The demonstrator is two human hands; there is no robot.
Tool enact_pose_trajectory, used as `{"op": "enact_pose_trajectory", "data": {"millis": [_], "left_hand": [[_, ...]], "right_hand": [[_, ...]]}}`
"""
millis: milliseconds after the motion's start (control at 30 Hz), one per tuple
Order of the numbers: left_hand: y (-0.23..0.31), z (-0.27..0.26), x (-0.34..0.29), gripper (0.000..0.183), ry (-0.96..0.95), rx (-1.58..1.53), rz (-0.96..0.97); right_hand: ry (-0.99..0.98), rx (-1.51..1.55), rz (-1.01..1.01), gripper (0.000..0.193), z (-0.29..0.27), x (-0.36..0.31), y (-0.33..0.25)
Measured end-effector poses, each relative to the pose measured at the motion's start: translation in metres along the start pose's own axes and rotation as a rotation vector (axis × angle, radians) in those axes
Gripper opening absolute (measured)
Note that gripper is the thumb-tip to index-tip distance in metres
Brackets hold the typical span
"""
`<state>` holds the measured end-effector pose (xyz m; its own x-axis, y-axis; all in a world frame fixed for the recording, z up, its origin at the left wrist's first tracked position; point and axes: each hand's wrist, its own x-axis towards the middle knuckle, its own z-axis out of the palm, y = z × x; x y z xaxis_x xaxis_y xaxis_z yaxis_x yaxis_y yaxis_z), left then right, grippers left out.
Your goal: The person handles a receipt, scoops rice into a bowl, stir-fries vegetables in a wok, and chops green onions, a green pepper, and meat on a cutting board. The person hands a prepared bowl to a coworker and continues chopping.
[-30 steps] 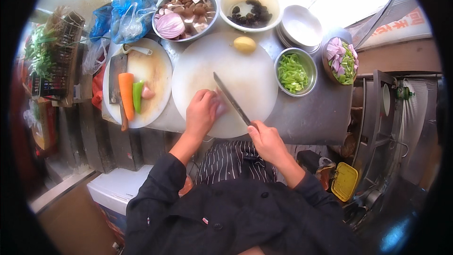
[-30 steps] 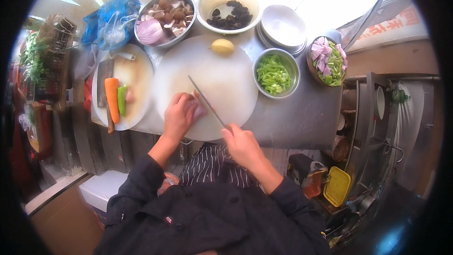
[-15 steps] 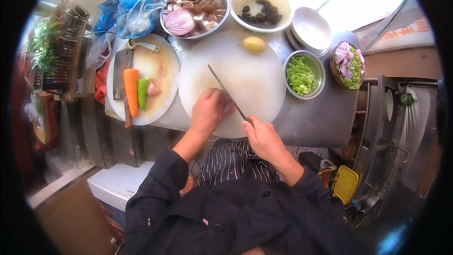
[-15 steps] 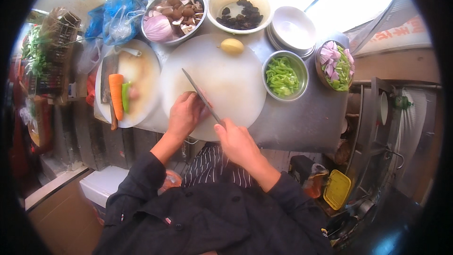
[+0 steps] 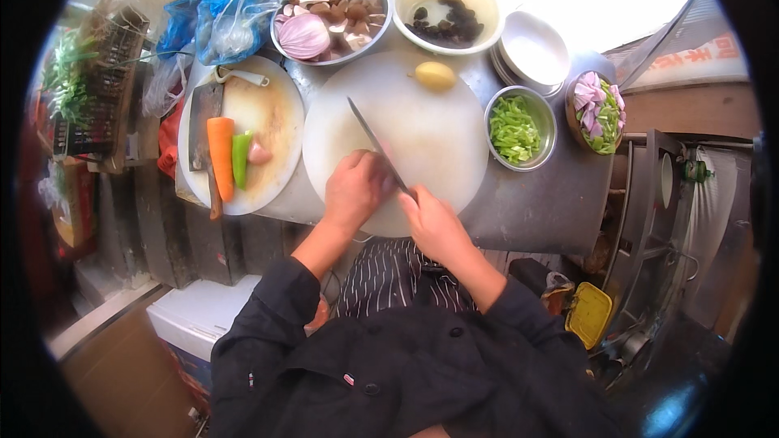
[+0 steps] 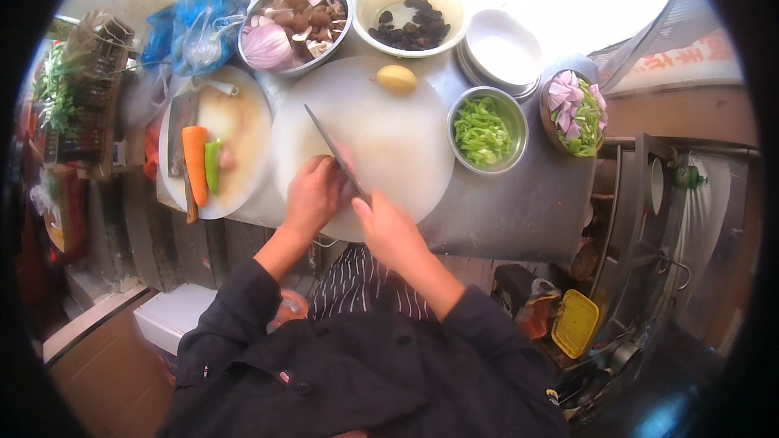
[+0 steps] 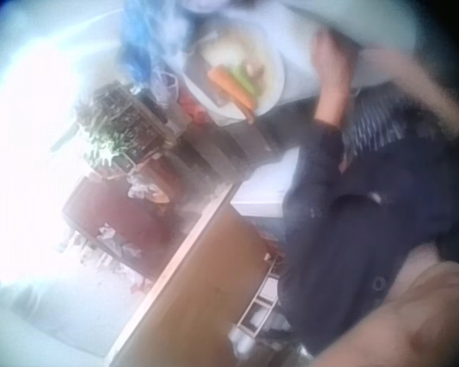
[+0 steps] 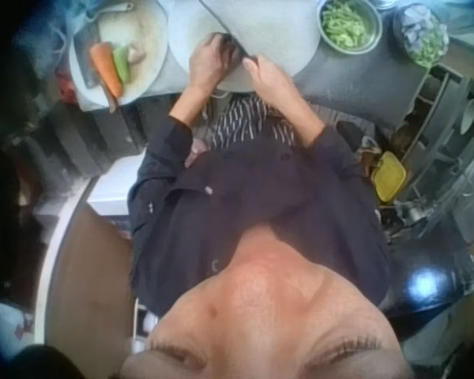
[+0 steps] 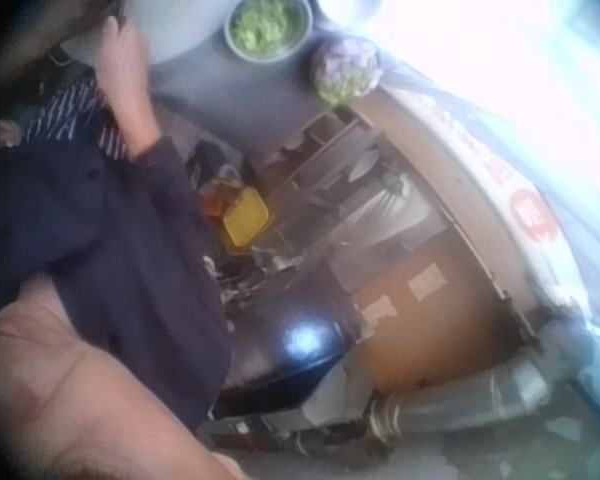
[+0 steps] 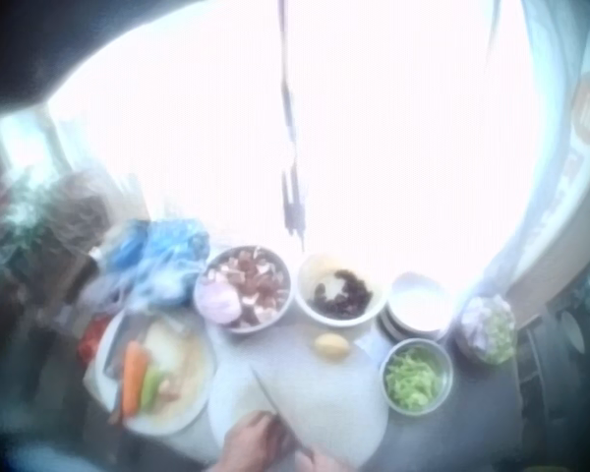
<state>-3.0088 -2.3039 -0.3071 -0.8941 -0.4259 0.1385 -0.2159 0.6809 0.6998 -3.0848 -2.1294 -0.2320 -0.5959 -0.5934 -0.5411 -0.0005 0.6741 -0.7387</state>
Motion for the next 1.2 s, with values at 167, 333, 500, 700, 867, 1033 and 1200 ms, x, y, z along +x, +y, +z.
{"op": "enact_pose_trajectory", "data": {"millis": [167, 333, 500, 700, 867, 1033, 1200], "left_hand": [[-0.005, 0.003, -0.003, 0.020, -0.001, 0.028, -0.027], [-0.005, 0.004, -0.010, 0.019, 0.082, 0.023, 0.001], [-0.004, 0.001, -0.009, 0.022, 0.074, 0.018, 0.018], [0.001, -0.002, -0.005, 0.025, 0.106, -0.010, 0.053], [-0.003, -0.005, -0.005, 0.024, 0.097, -0.009, 0.036], [-0.008, -0.004, -0.007, 0.024, 0.032, -0.011, -0.015], [-0.008, -0.001, -0.015, 0.023, 0.101, -0.006, -0.038]], "right_hand": [[0.055, 0.027, -0.052, 0.042, 0.004, -0.004, 0.020], [-0.028, 0.024, 0.201, 0.039, -0.030, -0.044, 0.044], [0.060, -0.019, -0.064, 0.039, -0.023, -0.053, 0.027], [-0.006, -0.003, -0.030, 0.043, -0.020, -0.054, 0.013], [0.113, -0.050, -0.162, 0.043, 0.013, -0.003, 0.013], [0.100, -0.067, -0.190, 0.043, 0.015, 0.001, 0.028], [-0.040, 0.091, 0.097, 0.040, -0.021, -0.038, 0.056]]}}
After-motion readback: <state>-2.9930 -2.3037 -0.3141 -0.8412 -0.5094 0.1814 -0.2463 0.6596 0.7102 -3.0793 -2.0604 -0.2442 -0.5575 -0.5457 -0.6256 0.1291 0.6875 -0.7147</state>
